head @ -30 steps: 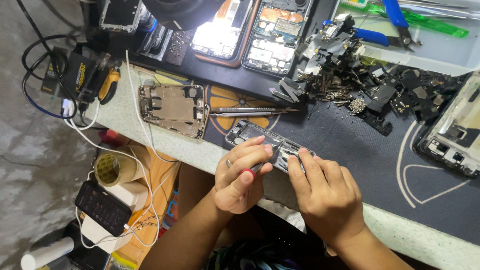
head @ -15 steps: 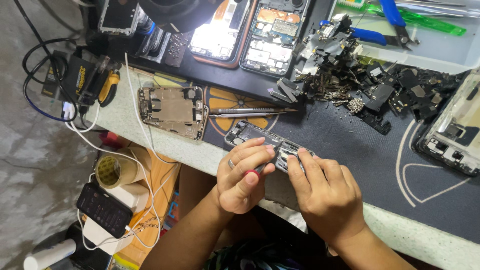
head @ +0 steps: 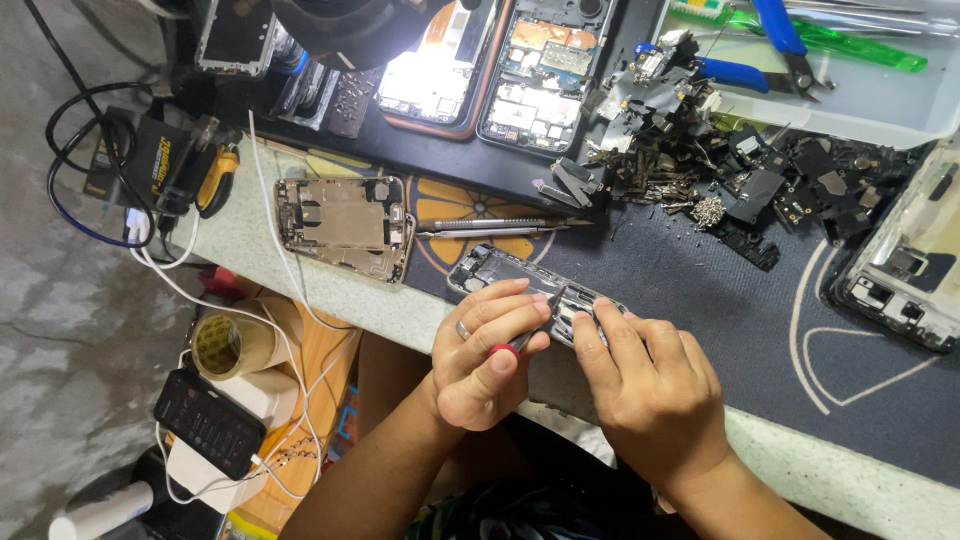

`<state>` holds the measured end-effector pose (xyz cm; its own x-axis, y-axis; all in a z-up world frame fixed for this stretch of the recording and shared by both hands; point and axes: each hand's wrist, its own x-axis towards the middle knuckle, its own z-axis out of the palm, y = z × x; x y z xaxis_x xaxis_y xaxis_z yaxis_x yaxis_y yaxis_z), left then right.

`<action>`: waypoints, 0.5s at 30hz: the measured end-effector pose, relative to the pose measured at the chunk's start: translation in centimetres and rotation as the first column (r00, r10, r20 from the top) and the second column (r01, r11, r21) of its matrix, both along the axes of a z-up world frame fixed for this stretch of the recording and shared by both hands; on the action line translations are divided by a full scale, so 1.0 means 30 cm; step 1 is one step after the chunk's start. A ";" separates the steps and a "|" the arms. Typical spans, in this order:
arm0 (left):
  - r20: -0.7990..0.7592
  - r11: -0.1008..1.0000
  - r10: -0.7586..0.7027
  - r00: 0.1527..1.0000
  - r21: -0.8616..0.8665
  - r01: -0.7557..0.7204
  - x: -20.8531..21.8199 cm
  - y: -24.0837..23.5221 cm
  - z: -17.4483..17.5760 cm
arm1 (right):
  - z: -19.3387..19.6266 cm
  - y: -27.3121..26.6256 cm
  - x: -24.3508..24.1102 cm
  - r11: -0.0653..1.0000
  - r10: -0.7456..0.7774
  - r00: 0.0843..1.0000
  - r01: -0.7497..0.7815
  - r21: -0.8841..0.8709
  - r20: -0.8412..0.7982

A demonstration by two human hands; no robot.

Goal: The person uses a precision screwdriver to remove screws from a disassembled smartphone chassis. They then use a metal spudger to pry and lift internal components and shielding. The person continues to manipulate small parts within the phone frame.

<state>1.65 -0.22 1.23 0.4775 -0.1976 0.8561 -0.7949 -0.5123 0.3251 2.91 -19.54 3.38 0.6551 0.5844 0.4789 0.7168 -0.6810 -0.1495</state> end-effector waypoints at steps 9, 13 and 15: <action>-0.005 1.000 -0.001 1.000 -0.010 0.001 -0.001 -0.003 0.008 | 0.005 -0.001 -0.001 1.000 0.004 1.000 -0.004 0.013 -0.019; 0.006 1.000 -0.003 1.000 -0.030 0.003 0.003 -0.007 0.005 | 0.002 -0.002 -0.001 1.000 0.006 1.000 -0.005 0.015 -0.015; 0.015 1.000 -0.009 1.000 -0.027 0.010 0.004 -0.007 0.006 | 0.001 -0.004 -0.001 1.000 0.008 1.000 -0.008 0.014 -0.014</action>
